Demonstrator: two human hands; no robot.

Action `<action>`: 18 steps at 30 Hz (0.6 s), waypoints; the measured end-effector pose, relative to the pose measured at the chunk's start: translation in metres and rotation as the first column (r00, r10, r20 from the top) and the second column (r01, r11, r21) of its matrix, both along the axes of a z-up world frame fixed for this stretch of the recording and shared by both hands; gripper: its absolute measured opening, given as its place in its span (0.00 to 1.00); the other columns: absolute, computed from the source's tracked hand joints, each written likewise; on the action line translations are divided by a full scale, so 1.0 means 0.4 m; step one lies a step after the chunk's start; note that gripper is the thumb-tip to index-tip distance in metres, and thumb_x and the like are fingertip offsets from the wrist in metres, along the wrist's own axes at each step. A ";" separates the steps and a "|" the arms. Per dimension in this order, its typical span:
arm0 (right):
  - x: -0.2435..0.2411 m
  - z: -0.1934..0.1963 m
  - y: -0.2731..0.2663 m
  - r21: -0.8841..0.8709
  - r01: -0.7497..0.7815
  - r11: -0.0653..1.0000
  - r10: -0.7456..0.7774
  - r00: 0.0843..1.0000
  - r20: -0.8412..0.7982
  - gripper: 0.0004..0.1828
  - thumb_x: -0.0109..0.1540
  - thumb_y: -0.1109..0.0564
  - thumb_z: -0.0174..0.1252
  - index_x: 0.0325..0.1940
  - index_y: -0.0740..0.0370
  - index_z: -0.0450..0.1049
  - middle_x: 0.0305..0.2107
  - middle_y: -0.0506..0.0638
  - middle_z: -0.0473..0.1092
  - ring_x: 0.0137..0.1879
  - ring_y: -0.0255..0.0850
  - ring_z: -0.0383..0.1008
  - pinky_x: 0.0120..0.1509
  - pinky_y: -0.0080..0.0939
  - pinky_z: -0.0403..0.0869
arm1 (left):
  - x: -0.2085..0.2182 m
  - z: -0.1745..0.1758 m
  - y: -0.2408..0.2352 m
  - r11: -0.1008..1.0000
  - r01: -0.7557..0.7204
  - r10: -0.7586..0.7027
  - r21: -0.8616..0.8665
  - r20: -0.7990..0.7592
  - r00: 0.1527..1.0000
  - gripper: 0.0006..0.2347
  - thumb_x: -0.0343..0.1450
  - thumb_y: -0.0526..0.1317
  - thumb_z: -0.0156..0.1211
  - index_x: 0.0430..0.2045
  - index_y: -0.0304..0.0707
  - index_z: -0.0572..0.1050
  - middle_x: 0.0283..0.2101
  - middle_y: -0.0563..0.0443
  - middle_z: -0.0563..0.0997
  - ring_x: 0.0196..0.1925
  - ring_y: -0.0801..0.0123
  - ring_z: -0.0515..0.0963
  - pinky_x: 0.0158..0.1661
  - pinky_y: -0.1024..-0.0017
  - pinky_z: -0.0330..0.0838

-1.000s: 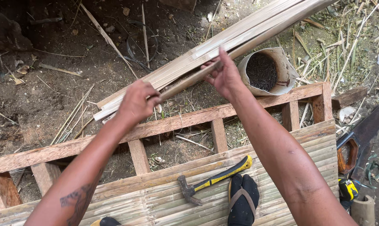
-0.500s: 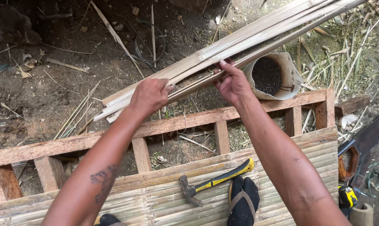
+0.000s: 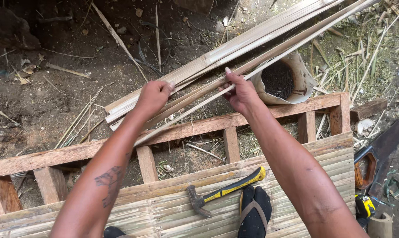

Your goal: The person hammers nails into thin bamboo strips to attach them to a wooden frame. They repeatedly pick up strips, position them, and drive nails using a hammer. The person also adjusts the strips and occasionally reaches for more nails from a container.

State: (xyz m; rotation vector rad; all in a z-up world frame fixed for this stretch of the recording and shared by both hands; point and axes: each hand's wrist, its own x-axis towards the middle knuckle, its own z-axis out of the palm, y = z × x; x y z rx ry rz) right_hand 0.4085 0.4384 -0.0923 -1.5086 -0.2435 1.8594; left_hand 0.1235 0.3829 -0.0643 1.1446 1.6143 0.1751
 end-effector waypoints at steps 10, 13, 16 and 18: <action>-0.040 0.042 0.005 -0.122 -0.044 0.992 0.085 0.930 0.358 0.17 0.61 0.50 0.66 0.47 0.60 0.70 0.40 0.52 0.68 0.43 0.41 0.68 0.45 0.48 0.73 | -0.012 -0.084 0.000 0.844 0.529 -0.364 0.082 -0.637 0.680 0.11 0.69 0.28 0.60 0.44 0.33 0.76 0.47 0.41 0.78 0.49 0.60 0.77 0.54 0.64 0.74; -0.034 0.055 0.006 -0.125 -0.085 0.989 0.125 0.924 0.361 0.17 0.61 0.51 0.64 0.48 0.61 0.71 0.43 0.52 0.71 0.45 0.40 0.71 0.48 0.45 0.74 | -0.031 -0.054 0.019 0.979 0.205 -0.194 -0.013 -0.387 0.901 0.09 0.76 0.31 0.52 0.47 0.32 0.76 0.42 0.41 0.80 0.42 0.59 0.79 0.47 0.59 0.79; -0.031 0.051 0.002 -0.140 -0.071 0.988 0.117 0.928 0.353 0.17 0.61 0.51 0.64 0.48 0.64 0.72 0.43 0.53 0.71 0.46 0.39 0.71 0.49 0.42 0.74 | -0.050 -0.031 0.024 0.992 -0.019 -0.004 -0.124 -0.184 0.983 0.12 0.75 0.42 0.54 0.50 0.39 0.77 0.43 0.45 0.82 0.42 0.61 0.79 0.49 0.58 0.77; -0.025 0.046 0.008 -0.127 -0.091 0.988 0.132 0.923 0.361 0.16 0.62 0.52 0.64 0.47 0.64 0.72 0.43 0.53 0.72 0.44 0.40 0.69 0.47 0.41 0.71 | -0.063 -0.031 0.034 0.994 -0.026 0.013 -0.103 -0.127 0.992 0.16 0.72 0.47 0.61 0.50 0.40 0.78 0.46 0.45 0.82 0.45 0.62 0.79 0.52 0.58 0.75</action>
